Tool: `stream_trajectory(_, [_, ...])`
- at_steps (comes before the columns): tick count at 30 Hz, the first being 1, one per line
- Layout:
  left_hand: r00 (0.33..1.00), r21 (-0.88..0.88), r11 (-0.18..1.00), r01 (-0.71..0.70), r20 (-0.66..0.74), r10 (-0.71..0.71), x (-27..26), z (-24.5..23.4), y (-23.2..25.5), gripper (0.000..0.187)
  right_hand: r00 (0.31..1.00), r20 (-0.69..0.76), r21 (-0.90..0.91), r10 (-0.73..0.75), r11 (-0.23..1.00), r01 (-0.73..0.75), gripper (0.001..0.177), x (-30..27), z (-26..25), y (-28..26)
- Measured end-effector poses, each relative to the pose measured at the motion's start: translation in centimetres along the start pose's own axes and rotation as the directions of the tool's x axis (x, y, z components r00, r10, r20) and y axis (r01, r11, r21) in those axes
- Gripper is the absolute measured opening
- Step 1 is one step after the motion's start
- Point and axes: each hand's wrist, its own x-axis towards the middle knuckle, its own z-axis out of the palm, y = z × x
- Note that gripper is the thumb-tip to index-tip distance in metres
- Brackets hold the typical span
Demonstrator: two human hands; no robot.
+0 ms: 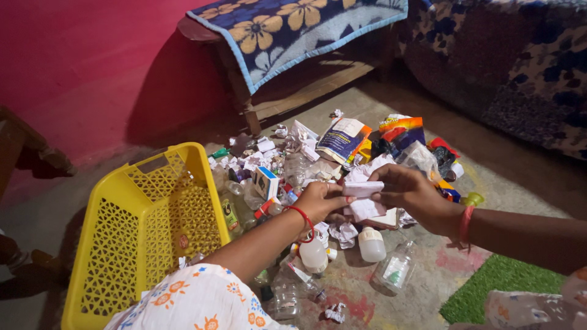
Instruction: The person sorts through a pile of trash on the floor, picking up various items such as paper, plastic bottles, and packaging. They fold some paper items and place them into a yellow basket.
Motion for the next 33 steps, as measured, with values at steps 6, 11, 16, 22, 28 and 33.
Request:
stream_trajectory(6, [0.980,-0.196,0.961,0.192,0.089,-0.178,-1.7,0.8,2.6,0.066,0.991,-0.122,-0.133,-0.052,0.991,0.035,0.027,0.2,-0.7,0.5])
stream_trajectory(11, [0.960,-0.277,0.919,0.280,0.076,-0.269,-2.3,1.5,3.8,0.082,0.991,-0.093,-0.195,-0.098,0.978,0.079,0.024,0.4,-0.4,0.5])
stream_trajectory(16, [0.958,-0.181,0.942,0.283,0.102,-0.268,-2.0,1.8,3.7,0.071,0.983,-0.023,-0.176,-0.180,0.969,0.173,0.023,0.4,-0.2,0.5])
stream_trajectory(22, [0.979,-0.205,0.959,0.194,0.107,-0.175,-1.2,1.3,2.2,0.050,0.987,0.013,-0.183,-0.161,0.970,0.161,0.023,0.5,-0.7,0.8])
stream_trajectory(28, [0.999,0.087,0.996,-0.036,0.012,0.035,-0.7,0.9,0.8,0.043,0.995,-0.077,-0.166,0.061,0.983,-0.073,0.039,-0.2,0.4,-0.8])
stream_trajectory(33, [0.969,0.268,0.933,-0.241,0.018,0.245,-0.3,1.0,0.9,0.042,0.968,-0.158,-0.326,0.196,0.915,-0.239,0.047,0.0,0.9,0.2])
